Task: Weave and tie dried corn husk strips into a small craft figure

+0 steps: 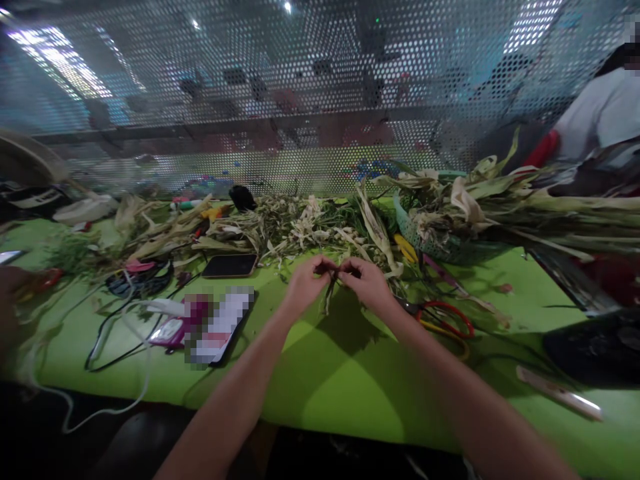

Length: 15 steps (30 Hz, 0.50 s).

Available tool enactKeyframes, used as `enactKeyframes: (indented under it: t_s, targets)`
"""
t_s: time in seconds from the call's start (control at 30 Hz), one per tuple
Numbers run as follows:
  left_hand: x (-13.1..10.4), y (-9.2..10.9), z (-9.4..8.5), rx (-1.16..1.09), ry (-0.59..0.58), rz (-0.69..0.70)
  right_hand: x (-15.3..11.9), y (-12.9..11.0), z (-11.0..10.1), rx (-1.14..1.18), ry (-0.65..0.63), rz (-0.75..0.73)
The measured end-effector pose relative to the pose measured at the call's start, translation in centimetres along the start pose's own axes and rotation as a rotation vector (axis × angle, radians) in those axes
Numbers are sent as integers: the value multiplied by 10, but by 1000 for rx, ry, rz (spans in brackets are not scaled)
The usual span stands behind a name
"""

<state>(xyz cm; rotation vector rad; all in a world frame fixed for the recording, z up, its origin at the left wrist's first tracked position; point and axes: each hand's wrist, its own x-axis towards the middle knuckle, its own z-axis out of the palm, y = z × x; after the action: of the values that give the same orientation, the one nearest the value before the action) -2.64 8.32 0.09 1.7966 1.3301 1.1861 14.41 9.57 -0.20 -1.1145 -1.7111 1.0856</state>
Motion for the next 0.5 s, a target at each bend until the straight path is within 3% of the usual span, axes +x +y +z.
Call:
enactKeyframes:
  t_s: [0.17,0.3,0.5]
  targets:
    - [1,1,-1,-16,3,57,3,1,2,210,14,118]
    - [1,2,-2,-36,3,61,3,-3,1,176,-46,114]
    - [1,2,-1,-84,-9,15,3,4,-1,66,12,32]
